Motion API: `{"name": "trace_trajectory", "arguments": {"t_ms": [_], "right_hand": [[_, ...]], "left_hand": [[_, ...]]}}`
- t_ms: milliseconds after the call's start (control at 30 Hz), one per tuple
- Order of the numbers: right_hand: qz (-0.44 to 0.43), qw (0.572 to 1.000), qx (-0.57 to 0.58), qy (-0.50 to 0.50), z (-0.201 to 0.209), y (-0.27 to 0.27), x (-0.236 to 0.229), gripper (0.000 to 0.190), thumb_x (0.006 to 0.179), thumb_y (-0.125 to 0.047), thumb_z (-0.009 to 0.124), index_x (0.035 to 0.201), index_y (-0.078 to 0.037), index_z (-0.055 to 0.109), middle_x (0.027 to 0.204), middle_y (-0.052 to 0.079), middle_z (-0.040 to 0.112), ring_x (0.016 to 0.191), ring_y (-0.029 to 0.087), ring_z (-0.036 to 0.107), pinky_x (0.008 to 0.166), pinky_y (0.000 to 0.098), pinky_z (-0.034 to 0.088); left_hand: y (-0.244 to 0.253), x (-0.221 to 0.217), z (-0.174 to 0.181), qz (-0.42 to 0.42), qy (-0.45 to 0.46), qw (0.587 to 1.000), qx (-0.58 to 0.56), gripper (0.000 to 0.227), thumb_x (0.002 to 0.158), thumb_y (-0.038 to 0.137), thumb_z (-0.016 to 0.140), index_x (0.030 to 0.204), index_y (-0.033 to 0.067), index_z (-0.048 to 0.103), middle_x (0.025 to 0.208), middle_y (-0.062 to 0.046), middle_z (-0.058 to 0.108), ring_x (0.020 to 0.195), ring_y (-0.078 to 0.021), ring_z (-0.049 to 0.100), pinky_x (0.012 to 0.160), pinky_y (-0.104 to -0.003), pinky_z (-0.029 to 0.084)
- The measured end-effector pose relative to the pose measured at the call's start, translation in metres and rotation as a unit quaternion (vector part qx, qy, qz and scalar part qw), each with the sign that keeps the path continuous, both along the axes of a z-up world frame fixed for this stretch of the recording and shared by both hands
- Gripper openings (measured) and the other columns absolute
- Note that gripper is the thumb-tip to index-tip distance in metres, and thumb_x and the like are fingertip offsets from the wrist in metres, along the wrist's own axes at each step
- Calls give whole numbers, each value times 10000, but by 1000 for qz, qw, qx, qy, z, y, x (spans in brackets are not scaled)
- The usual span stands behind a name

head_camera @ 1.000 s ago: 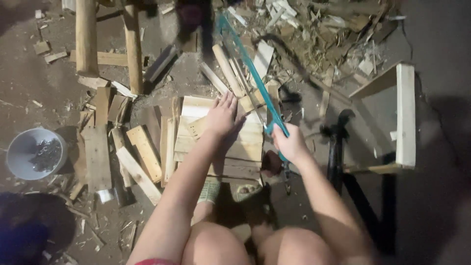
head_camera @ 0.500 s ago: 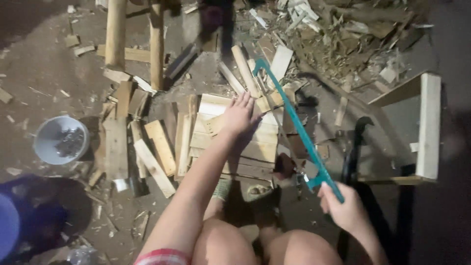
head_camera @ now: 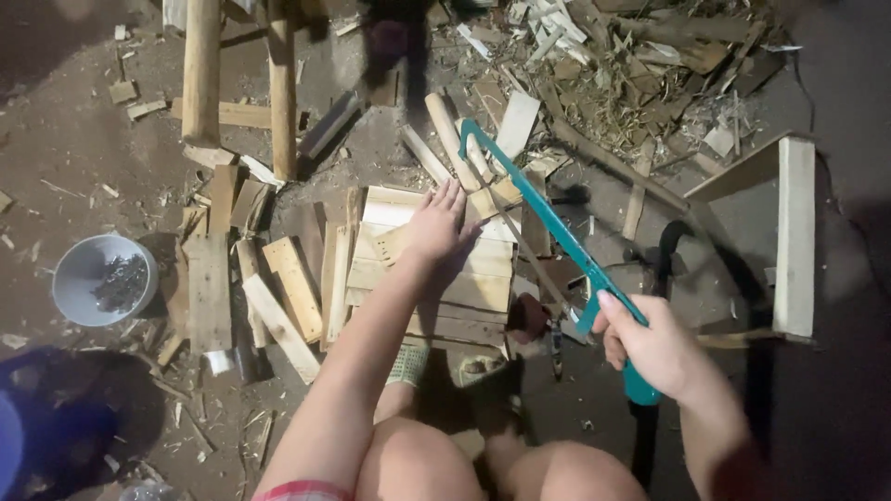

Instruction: The person uses a hand saw to cut a small piece of wood, then sands the cut piece with sandpaper. The person then picks up a larger piece of wood and sands it with a sanding block.

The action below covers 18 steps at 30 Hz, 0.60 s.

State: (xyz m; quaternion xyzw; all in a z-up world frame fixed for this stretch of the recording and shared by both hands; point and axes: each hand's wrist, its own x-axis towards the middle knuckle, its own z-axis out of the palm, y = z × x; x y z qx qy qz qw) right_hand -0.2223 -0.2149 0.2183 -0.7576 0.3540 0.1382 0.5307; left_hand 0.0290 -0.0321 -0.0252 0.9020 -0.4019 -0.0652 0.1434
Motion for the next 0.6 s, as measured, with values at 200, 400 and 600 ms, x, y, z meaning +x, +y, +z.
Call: {"name": "trace_trajectory", "arguments": {"t_ms": [200,400,600], "right_hand": [[10,998,-64,-3,-31,10,-31,424,1027,-222,548,755,61,711,462,126,585,389,223,514,434,346,442],[32,984,3,-173,-161,-14,-99,308,989,-142,548,747,3,671,486,30,542,385,147,458,367,290,360],[25,971,-133,-198,-192,5,-112,189,894,-153,658,787,-38,764,494,-14,604,413,108,492,426,257,404]], "left_hand": [[2,2,-8,-4,-37,999,-32,792,943,513,541,1506,-34,439,1615,-166,406,1531,-312,306,1218,-493,248],[2,0,-3,9,-25,999,-27,778,943,517,553,1514,0,447,1612,-129,423,1534,-273,303,1220,-463,246],[1,2,-12,11,-24,999,-47,775,961,550,531,1504,1,466,1579,-134,469,1525,-291,326,1215,-470,257]]}}
